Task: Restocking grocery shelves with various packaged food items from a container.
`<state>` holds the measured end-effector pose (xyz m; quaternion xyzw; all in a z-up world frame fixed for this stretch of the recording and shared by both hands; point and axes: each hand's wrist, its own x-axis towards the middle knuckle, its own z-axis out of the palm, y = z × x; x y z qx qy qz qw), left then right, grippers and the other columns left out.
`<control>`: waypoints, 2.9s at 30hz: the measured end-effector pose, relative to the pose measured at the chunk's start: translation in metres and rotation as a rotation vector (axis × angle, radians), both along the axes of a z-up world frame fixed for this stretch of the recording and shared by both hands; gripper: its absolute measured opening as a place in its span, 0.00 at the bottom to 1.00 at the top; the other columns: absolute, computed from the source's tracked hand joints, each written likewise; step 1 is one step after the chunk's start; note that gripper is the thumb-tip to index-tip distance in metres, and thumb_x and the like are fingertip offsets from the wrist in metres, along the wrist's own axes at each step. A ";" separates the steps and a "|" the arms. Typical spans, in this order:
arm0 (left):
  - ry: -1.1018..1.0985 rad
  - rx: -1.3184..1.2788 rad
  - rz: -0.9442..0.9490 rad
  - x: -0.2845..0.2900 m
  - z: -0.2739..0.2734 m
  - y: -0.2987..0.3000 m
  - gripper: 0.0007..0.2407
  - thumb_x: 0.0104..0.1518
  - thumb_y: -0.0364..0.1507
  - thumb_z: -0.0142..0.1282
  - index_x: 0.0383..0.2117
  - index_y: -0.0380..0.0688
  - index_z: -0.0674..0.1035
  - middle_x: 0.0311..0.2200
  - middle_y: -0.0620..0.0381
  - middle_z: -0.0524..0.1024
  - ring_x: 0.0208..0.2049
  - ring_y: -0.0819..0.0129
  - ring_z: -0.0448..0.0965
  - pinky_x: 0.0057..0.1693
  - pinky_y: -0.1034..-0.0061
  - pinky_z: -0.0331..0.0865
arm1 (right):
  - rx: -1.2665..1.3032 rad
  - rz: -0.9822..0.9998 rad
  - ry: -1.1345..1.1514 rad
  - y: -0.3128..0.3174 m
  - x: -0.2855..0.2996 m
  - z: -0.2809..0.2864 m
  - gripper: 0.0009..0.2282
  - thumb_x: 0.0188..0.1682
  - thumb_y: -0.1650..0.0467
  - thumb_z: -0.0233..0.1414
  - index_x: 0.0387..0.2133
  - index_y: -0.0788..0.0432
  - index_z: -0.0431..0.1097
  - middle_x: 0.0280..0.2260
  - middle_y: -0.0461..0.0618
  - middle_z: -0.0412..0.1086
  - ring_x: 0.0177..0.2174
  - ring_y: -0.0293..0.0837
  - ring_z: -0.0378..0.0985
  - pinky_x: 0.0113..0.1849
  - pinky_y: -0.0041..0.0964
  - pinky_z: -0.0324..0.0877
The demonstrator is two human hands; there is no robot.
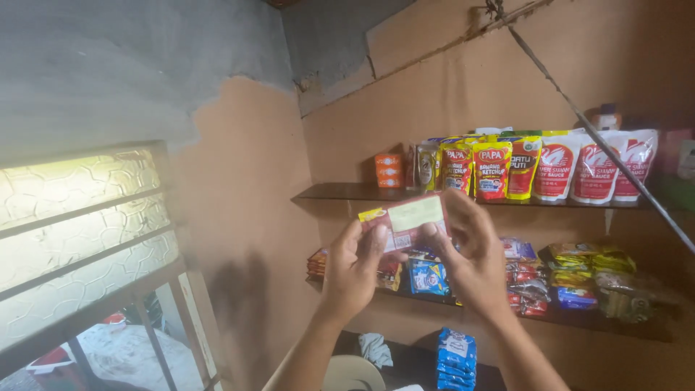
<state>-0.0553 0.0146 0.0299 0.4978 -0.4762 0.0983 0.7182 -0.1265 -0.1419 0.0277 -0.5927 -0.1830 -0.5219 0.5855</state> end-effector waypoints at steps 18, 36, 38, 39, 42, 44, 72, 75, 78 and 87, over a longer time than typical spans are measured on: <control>0.024 0.127 0.018 0.077 0.002 0.034 0.18 0.69 0.35 0.49 0.60 0.37 0.73 0.38 0.50 0.78 0.36 0.71 0.74 0.42 0.74 0.70 | -0.654 -0.463 -0.155 0.067 0.066 -0.002 0.23 0.41 0.74 0.62 0.53 0.65 0.71 0.46 0.60 0.70 0.44 0.47 0.78 0.42 0.38 0.75; 0.283 0.061 -0.107 0.143 -0.076 0.042 0.13 0.69 0.35 0.45 0.49 0.39 0.74 0.41 0.58 0.78 0.38 0.77 0.77 0.44 0.79 0.73 | -0.188 -0.346 0.283 0.053 0.117 -0.074 0.14 0.53 0.73 0.57 0.50 0.65 0.70 0.32 0.50 0.77 0.26 0.34 0.77 0.27 0.26 0.72; 0.355 0.114 -0.102 0.147 -0.099 0.027 0.14 0.68 0.36 0.45 0.49 0.39 0.74 0.38 0.57 0.79 0.34 0.77 0.76 0.40 0.80 0.73 | -0.074 -0.215 0.384 0.035 0.127 -0.095 0.16 0.54 0.72 0.55 0.54 0.64 0.66 0.32 0.50 0.76 0.27 0.34 0.77 0.28 0.27 0.72; 0.408 0.154 -0.084 0.149 -0.110 0.018 0.14 0.68 0.37 0.45 0.48 0.39 0.75 0.36 0.57 0.79 0.30 0.76 0.76 0.36 0.80 0.72 | 0.032 -0.074 0.456 0.025 0.132 -0.106 0.19 0.54 0.71 0.54 0.58 0.64 0.63 0.31 0.50 0.76 0.27 0.33 0.76 0.28 0.27 0.72; 0.390 0.311 0.043 0.160 -0.152 -0.016 0.16 0.69 0.40 0.46 0.49 0.39 0.77 0.35 0.56 0.79 0.29 0.77 0.74 0.35 0.82 0.70 | 0.056 -0.072 0.568 0.003 0.124 -0.129 0.21 0.53 0.70 0.54 0.59 0.62 0.61 0.39 0.43 0.75 0.30 0.31 0.77 0.29 0.27 0.75; 0.445 0.374 0.058 0.167 -0.191 -0.047 0.16 0.68 0.39 0.47 0.50 0.40 0.76 0.35 0.56 0.79 0.29 0.77 0.74 0.35 0.82 0.70 | 0.015 -0.165 0.576 -0.023 0.118 -0.145 0.22 0.52 0.70 0.54 0.60 0.62 0.59 0.37 0.44 0.76 0.32 0.31 0.79 0.32 0.26 0.75; 0.071 0.757 0.008 0.113 -0.344 -0.470 0.11 0.65 0.33 0.52 0.50 0.46 0.78 0.42 0.46 0.81 0.37 0.49 0.85 0.44 0.62 0.78 | 0.044 -0.669 1.168 -0.424 0.050 -0.299 0.21 0.50 0.68 0.58 0.58 0.55 0.68 0.48 0.58 0.75 0.40 0.46 0.81 0.39 0.39 0.76; -0.194 0.696 0.172 0.113 -0.355 -0.476 0.10 0.67 0.33 0.54 0.50 0.47 0.79 0.41 0.45 0.82 0.37 0.46 0.84 0.44 0.59 0.76 | 0.019 -0.736 1.263 -0.438 0.054 -0.311 0.19 0.50 0.64 0.59 0.54 0.53 0.72 0.41 0.57 0.78 0.33 0.51 0.82 0.37 0.44 0.75; -0.209 0.845 0.197 0.112 -0.354 -0.483 0.12 0.65 0.34 0.54 0.52 0.48 0.79 0.34 0.46 0.83 0.31 0.49 0.84 0.40 0.58 0.76 | -0.209 -0.792 1.101 -0.453 0.053 -0.329 0.18 0.51 0.64 0.60 0.54 0.55 0.73 0.39 0.61 0.77 0.36 0.55 0.81 0.38 0.47 0.74; -0.271 0.836 0.337 0.117 -0.364 -0.493 0.12 0.64 0.32 0.55 0.53 0.46 0.79 0.31 0.47 0.83 0.29 0.53 0.84 0.38 0.63 0.77 | -0.298 -0.773 0.970 -0.467 0.058 -0.321 0.13 0.50 0.71 0.59 0.49 0.52 0.76 0.42 0.58 0.74 0.38 0.58 0.79 0.40 0.49 0.74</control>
